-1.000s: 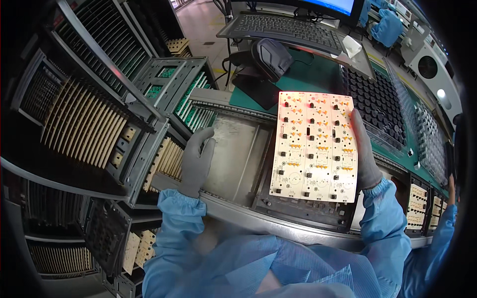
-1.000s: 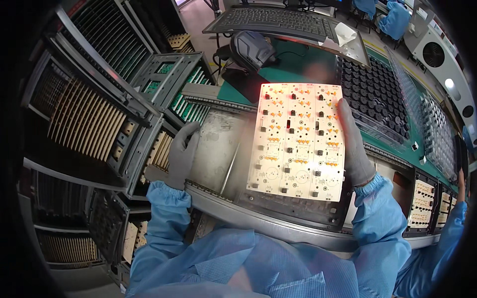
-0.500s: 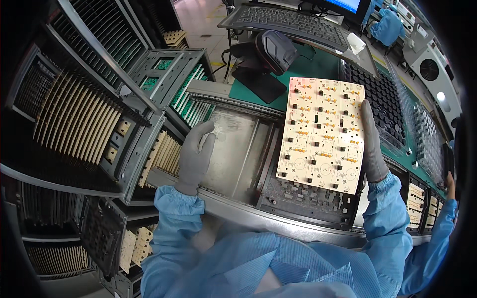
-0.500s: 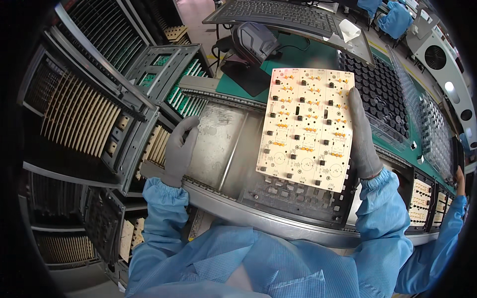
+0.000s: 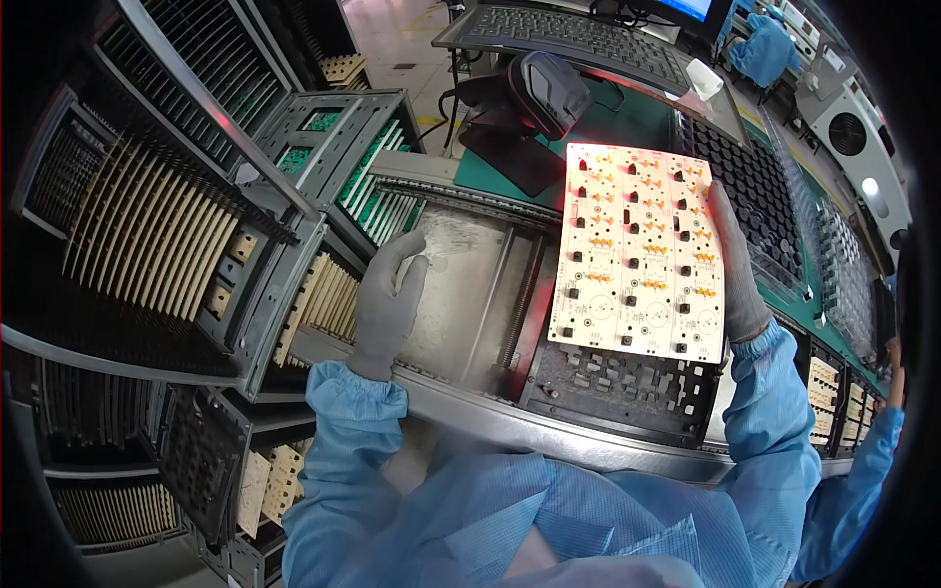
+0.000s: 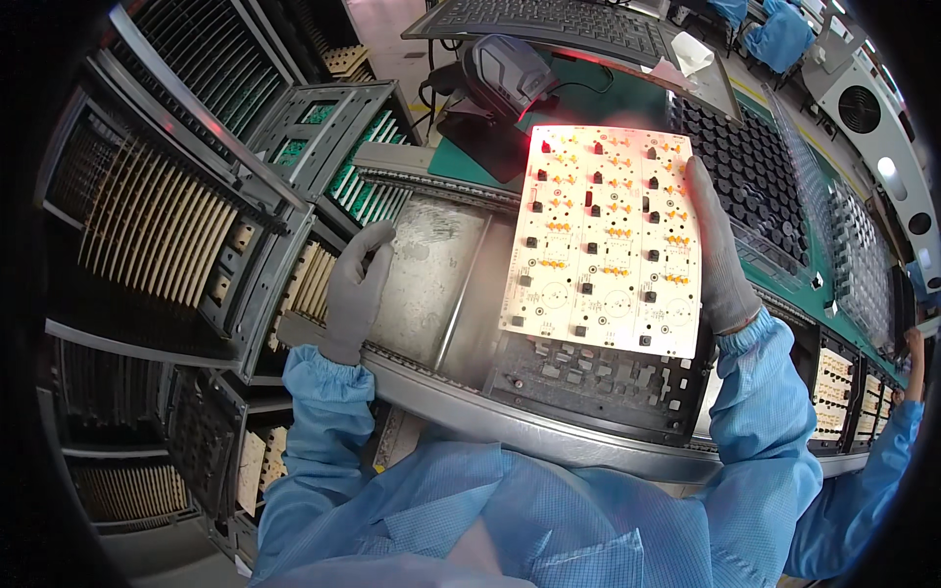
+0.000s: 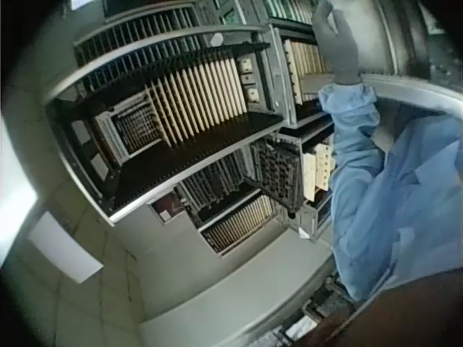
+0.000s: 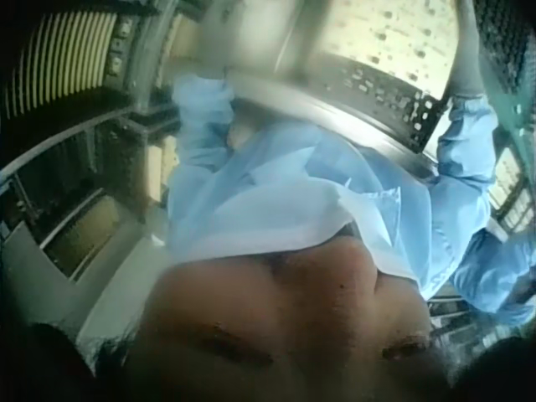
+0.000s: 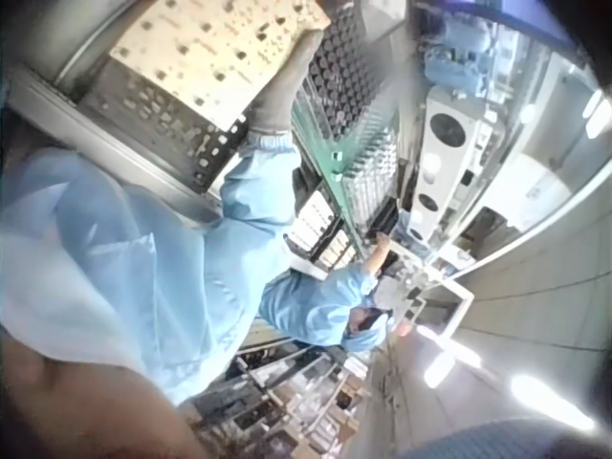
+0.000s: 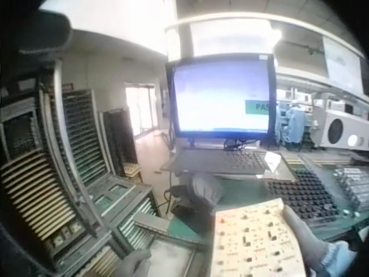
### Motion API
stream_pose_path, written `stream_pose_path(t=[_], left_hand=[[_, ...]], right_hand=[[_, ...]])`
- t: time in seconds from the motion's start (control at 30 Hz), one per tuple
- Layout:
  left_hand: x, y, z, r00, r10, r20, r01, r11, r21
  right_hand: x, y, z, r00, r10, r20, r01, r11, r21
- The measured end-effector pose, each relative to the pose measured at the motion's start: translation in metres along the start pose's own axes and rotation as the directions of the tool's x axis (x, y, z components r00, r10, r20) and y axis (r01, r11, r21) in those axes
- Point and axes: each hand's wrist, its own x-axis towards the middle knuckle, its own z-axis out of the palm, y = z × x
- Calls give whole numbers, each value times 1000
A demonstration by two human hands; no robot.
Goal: The person retrieves fixtures and circuit boards from storage racks, places the boards into the fixtures on an assembly line, attaches knobs onto the boards by hand, and slides the assembled units down the conveyor line.
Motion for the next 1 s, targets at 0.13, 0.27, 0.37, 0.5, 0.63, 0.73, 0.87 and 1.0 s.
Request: stream_pose_path(t=[0.13,0.27,0.37,0.5,0.63,0.73,0.87,1.0], left_hand=[[0,-1,-1,1000,18,12,-18,1000,-18],[0,1,-4,1000,27,10,-26,1000,-15],[-1,1,-3,999,45,20,-44,999,-27],[-5,17,8,984,-91,155,127,963,-238],[-39,16,42,632,69,771,488,738,-466],[-55,22,61,538,64,840,460,813,-356],[-89,69,87,549,-120,827,790,396,-467],[-102,96,100,570,-45,820,802,249,-544]], right_hand=[[2,-4,0,980,195,-50,-179,958,225],[-1,-16,3,975,185,-127,-170,978,123],[-3,-11,-10,950,271,-154,-246,956,160],[-14,-10,-3,882,422,209,-470,762,445],[-38,8,2,766,477,430,-625,710,325],[-36,-10,17,806,464,369,-426,886,-183],[-64,-10,-26,915,403,8,-323,745,-584],[-118,-54,-26,987,93,129,1,806,-591]])
